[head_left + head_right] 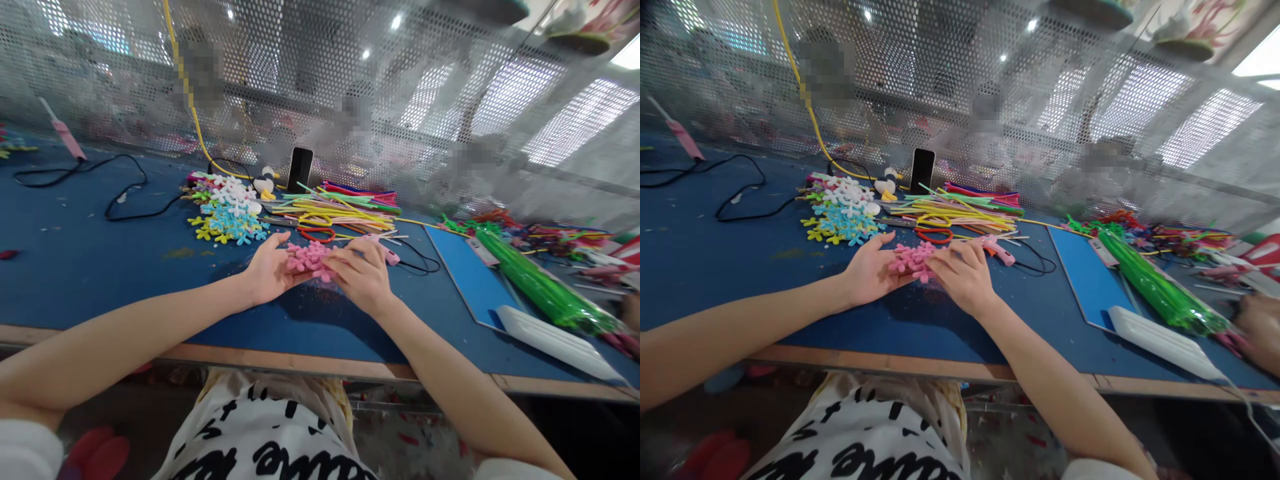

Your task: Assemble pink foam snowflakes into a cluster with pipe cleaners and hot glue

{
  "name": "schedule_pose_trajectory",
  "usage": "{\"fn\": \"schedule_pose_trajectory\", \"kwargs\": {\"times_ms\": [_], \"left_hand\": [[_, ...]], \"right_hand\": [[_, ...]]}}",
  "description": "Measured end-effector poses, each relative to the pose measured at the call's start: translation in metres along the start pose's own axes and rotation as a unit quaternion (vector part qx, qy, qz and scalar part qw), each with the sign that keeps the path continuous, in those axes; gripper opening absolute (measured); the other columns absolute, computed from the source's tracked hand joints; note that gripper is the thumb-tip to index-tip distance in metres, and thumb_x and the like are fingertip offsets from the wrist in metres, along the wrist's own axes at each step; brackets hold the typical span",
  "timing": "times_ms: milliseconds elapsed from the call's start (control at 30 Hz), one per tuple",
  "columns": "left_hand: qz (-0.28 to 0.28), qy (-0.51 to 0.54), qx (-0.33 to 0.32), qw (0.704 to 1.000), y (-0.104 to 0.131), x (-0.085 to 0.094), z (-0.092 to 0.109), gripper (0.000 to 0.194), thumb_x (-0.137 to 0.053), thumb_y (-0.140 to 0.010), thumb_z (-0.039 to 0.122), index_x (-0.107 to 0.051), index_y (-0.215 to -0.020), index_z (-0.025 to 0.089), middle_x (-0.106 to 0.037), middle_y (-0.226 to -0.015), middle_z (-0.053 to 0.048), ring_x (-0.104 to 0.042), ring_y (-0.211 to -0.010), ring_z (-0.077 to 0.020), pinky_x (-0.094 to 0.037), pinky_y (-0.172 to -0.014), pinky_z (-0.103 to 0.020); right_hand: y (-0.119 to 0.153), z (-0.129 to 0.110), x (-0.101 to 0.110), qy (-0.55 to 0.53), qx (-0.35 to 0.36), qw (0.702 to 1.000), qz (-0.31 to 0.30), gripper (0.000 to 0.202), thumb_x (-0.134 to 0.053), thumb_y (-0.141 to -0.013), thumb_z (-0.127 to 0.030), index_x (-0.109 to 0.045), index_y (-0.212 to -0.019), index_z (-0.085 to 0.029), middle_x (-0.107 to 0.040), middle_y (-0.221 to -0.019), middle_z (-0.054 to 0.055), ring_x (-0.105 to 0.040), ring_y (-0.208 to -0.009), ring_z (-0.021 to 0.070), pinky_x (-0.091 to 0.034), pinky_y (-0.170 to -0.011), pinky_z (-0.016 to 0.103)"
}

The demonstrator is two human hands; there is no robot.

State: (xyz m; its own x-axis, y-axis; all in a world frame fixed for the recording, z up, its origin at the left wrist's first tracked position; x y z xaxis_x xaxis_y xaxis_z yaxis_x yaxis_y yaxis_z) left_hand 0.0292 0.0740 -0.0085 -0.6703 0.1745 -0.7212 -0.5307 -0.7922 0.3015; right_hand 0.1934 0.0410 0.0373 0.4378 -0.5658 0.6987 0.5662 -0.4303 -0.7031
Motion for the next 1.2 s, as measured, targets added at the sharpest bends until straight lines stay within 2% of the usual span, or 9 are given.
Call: {"fn": "schedule_pose_trajectory", "kwargs": {"times_ms": [133,267,367,567,733,833,933,1067,1200], "left_hand": [[0.028,-0.064,-0.093,0.993,-0.003,0.002,0.008,0.004,-0.069,-0.08,0.018,-0.07,-0.081,0.015,-0.073,-0.08,-0.004,-0.065,-0.067,-0.0116,-0.056,-0.069,-0.022],[0.041,-0.11,-0.151,0.982,-0.01,0.008,0.011,0.014,-0.079,-0.072,0.009,-0.069,-0.08,0.014,-0.072,-0.08,-0.001,-0.063,-0.069,-0.0084,-0.052,-0.067,-0.019],[0.045,-0.11,-0.163,0.979,-0.011,0.012,0.012,0.019,-0.083,-0.068,0.012,-0.068,-0.079,0.015,-0.072,-0.08,0.0,-0.064,-0.073,-0.0097,-0.053,-0.07,-0.021],[0.046,-0.124,-0.175,0.976,-0.008,0.01,0.012,0.036,-0.093,-0.056,0.014,-0.069,-0.083,0.015,-0.074,-0.084,-0.002,-0.068,-0.078,-0.0148,-0.055,-0.076,-0.027],[0.038,-0.124,-0.175,0.976,-0.007,0.007,0.01,0.038,-0.095,-0.056,0.017,-0.071,-0.086,0.015,-0.076,-0.086,-0.003,-0.068,-0.078,-0.0145,-0.055,-0.077,-0.027],[0.024,-0.119,-0.176,0.977,-0.008,0.007,0.009,0.036,-0.094,-0.061,0.018,-0.071,-0.088,0.014,-0.076,-0.085,-0.003,-0.068,-0.077,-0.0141,-0.055,-0.077,-0.027],[0.02,-0.112,-0.174,0.978,-0.01,0.009,0.009,0.026,-0.088,-0.071,0.016,-0.071,-0.09,0.014,-0.076,-0.087,-0.004,-0.068,-0.078,-0.013,-0.055,-0.076,-0.025],[0.027,-0.112,-0.163,0.98,-0.01,0.009,0.009,0.01,-0.076,-0.083,0.011,-0.071,-0.091,0.013,-0.075,-0.088,-0.004,-0.067,-0.075,-0.011,-0.054,-0.073,-0.022],[0.028,-0.104,-0.151,0.983,-0.008,0.007,0.008,0.006,-0.071,-0.086,0.008,-0.07,-0.088,0.013,-0.074,-0.085,-0.003,-0.066,-0.076,-0.0113,-0.053,-0.071,-0.022]], "right_hand": [[-0.002,-0.003,-0.008,-0.021,0.003,0.999,-0.043,0.038,-0.052,-0.094,-0.008,-0.073,-0.115,-0.031,-0.074,-0.118,0.001,-0.053,-0.114,0.0241,-0.039,-0.103,0.042],[-0.004,0.001,-0.002,-0.096,-0.066,0.993,0.017,0.047,-0.041,-0.083,0.003,-0.071,-0.108,-0.023,-0.072,-0.106,0.007,-0.056,-0.105,0.0242,-0.045,-0.097,0.044],[-0.004,0.007,0.004,-0.143,-0.132,0.978,0.071,0.043,-0.04,-0.077,0.005,-0.069,-0.097,-0.021,-0.068,-0.091,0.007,-0.059,-0.086,0.0211,-0.049,-0.078,0.037],[0.001,0.014,-0.004,-0.214,-0.219,0.95,0.067,0.034,-0.047,-0.074,-0.002,-0.068,-0.095,-0.02,-0.065,-0.088,0.005,-0.057,-0.076,0.0179,-0.048,-0.07,0.033],[0.011,0.024,-0.027,-0.358,-0.368,0.858,-0.001,0.023,-0.06,-0.084,-0.025,-0.069,-0.105,-0.019,-0.071,-0.097,0.007,-0.064,-0.088,0.0211,-0.051,-0.081,0.037],[0.014,0.025,-0.036,-0.434,-0.443,0.785,-0.021,0.038,-0.074,-0.079,-0.043,-0.069,-0.108,-0.019,-0.074,-0.096,0.006,-0.067,-0.091,0.0219,-0.052,-0.085,0.038],[0.015,0.024,-0.04,-0.479,-0.479,0.736,-0.005,0.054,-0.082,-0.072,-0.044,-0.065,-0.117,-0.021,-0.074,-0.096,0.004,-0.068,-0.09,0.0197,-0.052,-0.086,0.036],[0.013,0.014,-0.045,-0.542,-0.458,0.701,-0.063,0.052,-0.085,-0.069,-0.043,-0.069,-0.114,-0.02,-0.074,-0.105,0.005,-0.066,-0.096,0.0189,-0.05,-0.09,0.034],[0.013,0.007,-0.046,-0.522,-0.435,0.72,-0.143,0.037,-0.083,-0.07,-0.045,-0.074,-0.091,-0.016,-0.07,-0.081,0.0,-0.058,-0.073,0.0138,-0.046,-0.072,0.029]]}}
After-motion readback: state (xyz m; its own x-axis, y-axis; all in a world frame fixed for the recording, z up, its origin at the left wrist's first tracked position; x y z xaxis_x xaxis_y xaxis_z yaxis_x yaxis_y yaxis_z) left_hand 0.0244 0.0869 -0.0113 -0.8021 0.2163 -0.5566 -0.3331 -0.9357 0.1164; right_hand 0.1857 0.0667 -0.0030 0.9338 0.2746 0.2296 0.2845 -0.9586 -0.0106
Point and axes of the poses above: each hand's wrist, its own y-axis away from the middle knuckle, its own x-axis out of the back of the hand, z = x × y, the point moved 5 cm from there along -y, towards the middle knuckle
